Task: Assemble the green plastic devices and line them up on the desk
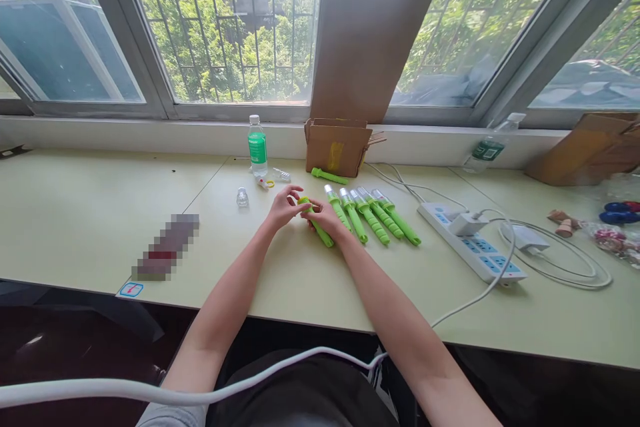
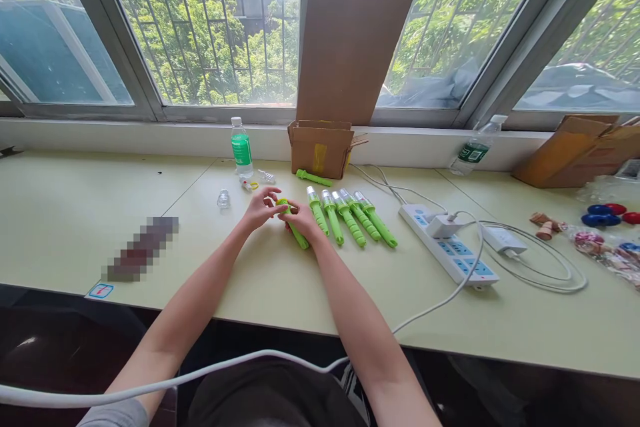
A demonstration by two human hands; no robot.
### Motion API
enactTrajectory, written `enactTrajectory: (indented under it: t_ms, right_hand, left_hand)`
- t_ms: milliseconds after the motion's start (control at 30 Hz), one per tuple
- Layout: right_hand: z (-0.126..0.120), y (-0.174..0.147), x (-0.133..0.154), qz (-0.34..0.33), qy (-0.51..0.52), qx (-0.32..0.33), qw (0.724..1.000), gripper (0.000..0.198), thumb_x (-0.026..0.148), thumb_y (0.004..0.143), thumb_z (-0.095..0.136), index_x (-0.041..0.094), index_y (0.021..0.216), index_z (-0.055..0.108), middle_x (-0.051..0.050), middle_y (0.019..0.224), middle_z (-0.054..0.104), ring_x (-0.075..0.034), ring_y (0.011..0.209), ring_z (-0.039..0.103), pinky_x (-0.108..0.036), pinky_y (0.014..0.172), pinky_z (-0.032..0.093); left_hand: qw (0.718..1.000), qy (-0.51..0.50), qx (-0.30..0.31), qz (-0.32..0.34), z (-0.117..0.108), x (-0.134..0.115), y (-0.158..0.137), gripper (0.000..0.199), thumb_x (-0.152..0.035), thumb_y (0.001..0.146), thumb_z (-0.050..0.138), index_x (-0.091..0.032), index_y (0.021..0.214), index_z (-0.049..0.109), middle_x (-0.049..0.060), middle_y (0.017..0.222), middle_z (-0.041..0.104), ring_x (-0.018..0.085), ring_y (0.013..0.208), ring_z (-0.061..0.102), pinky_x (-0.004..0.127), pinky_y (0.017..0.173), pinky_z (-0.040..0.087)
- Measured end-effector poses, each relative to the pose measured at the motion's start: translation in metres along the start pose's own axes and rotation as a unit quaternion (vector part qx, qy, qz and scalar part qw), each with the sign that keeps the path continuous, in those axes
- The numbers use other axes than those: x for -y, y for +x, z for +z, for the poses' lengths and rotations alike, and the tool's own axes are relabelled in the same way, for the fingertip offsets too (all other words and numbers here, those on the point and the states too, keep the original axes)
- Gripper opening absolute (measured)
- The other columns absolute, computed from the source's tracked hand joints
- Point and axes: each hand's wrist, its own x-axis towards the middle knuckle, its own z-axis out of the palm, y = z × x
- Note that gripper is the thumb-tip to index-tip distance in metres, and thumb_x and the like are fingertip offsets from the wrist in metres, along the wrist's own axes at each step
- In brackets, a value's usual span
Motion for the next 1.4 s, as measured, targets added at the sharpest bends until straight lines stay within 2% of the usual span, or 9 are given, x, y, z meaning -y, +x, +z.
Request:
enactTrajectory:
  t_ms: [133,300,600,867,1167,1400]
  right_hand:
    - [-0.001,-0.001,0.002,0.002,0.015,0.009,1.0,0.044,0.021,0.061,0.072,0.018,0.105,0.064,-0.002,0.071,0.064,-0.01,0.046,0.05,-0.023,0.039,0.041]
    - [-0.001,-0.004,0.004,0.004,0.02,0.019,1.0,0.041,0.022,0.061,0.071,0.018,0.101,0.065,-0.001,0.07,0.064,-0.01,0.047,0.051,-0.023,0.04,0.041]
    - [-0.007,0.002,-0.001,0.043,0.063,0.0,0.997,0.06,0.025,0.063,0.074,0.017,0.118,0.051,-0.005,0.078,0.07,-0.011,0.047,0.053,-0.023,0.041,0.041]
    - [-0.008,0.002,0.0,0.048,0.07,0.008,0.996,0.054,0.026,0.062,0.075,0.017,0.111,0.052,-0.007,0.079,0.07,-0.011,0.047,0.054,-0.023,0.041,0.041]
    - [-0.009,-0.002,0.006,0.036,0.084,0.006,0.996,0.044,0.03,0.064,0.069,0.018,0.104,0.054,-0.003,0.072,0.066,-0.011,0.048,0.053,-0.024,0.045,0.042]
    - [-0.006,-0.006,0.009,0.022,0.054,0.013,0.998,0.035,0.032,0.066,0.071,0.019,0.097,0.063,-0.005,0.077,0.066,-0.012,0.056,0.055,-0.026,0.052,0.047]
  left_hand:
    - [1.0,0.024,-0.007,0.006,0.001,-0.001,0.0,0.048,-0.04,0.062,0.076,-0.02,0.102,0.057,-0.003,0.077,0.051,0.004,0.051,0.046,0.019,0.048,0.04]
    - [0.999,0.039,-0.017,0.008,0.001,-0.004,0.0,0.047,-0.042,0.061,0.076,-0.019,0.099,0.059,-0.003,0.073,0.053,0.004,0.05,0.045,0.019,0.048,0.039]
    - [0.999,0.037,-0.018,0.03,0.004,-0.009,-0.002,0.042,-0.042,0.067,0.072,-0.02,0.1,0.057,-0.001,0.083,0.053,0.003,0.048,0.047,0.02,0.047,0.041]
    - [0.998,0.047,-0.036,0.027,0.006,-0.008,0.0,0.04,-0.041,0.066,0.073,-0.019,0.096,0.06,-0.003,0.073,0.052,0.004,0.048,0.043,0.019,0.047,0.039]
    - [0.999,0.01,-0.038,0.011,0.009,-0.013,-0.004,0.045,-0.043,0.066,0.073,-0.02,0.101,0.058,0.001,0.088,0.056,0.003,0.05,0.048,0.02,0.048,0.043]
    - [0.998,0.042,-0.049,0.015,0.007,-0.009,-0.003,0.04,-0.038,0.066,0.074,-0.021,0.098,0.059,-0.001,0.082,0.057,0.004,0.049,0.046,0.02,0.049,0.041]
